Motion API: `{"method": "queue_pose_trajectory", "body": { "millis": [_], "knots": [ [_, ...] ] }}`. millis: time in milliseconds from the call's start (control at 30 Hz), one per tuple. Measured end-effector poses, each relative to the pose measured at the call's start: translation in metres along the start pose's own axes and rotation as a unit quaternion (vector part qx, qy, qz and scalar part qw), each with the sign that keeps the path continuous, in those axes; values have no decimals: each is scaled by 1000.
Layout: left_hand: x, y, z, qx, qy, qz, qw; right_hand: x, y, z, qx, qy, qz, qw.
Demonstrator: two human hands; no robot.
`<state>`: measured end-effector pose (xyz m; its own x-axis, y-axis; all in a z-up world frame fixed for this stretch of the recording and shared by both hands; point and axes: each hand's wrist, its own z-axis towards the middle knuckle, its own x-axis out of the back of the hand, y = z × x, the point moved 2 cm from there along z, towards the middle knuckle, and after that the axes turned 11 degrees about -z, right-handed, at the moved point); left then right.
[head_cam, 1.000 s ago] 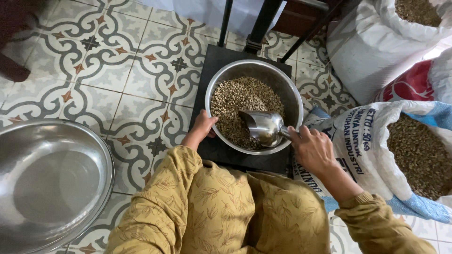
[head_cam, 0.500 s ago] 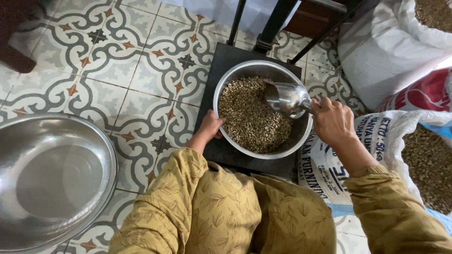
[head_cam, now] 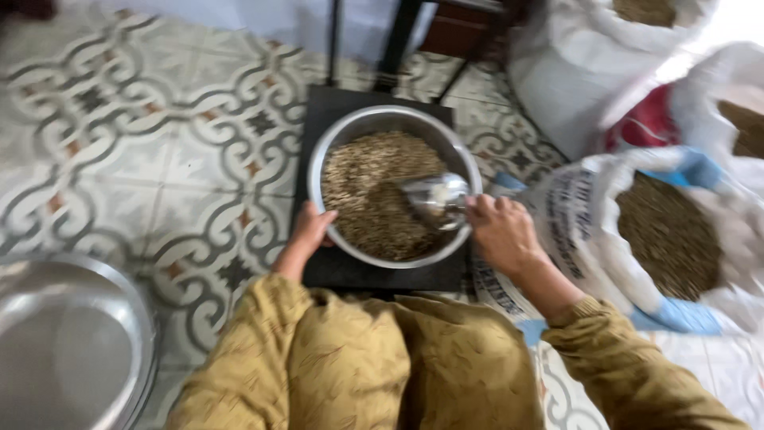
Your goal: The person scoops grains from a large sack using a metal scoop and pours them into a metal bowl placed on a scale. The person repeats this scooping and pouring action multiple times to fill the bowl.
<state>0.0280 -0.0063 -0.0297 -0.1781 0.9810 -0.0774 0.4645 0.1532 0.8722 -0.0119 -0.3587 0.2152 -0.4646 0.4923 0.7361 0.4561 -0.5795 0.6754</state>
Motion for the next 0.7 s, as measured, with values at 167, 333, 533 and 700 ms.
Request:
{"method": "queue_pose_trajectory", "body": {
  "millis": [167, 333, 533, 700],
  "knots": [
    [-3, 9, -14, -6, -8, -11, 1000, 62, 34, -28, -113, 70, 70, 989],
    [8, -3, -5, 10, -42, -84, 996, 112, 94, -106, -217, 154, 30, 963],
    [8, 7, -10, 5, -14, -42, 999, 119, 168, -252, -422, -60, -120, 896],
    [4, 31, -28, 25, -31, -36, 999, 57, 235, -320, -411, -343, -180, 825]
  ]
}}
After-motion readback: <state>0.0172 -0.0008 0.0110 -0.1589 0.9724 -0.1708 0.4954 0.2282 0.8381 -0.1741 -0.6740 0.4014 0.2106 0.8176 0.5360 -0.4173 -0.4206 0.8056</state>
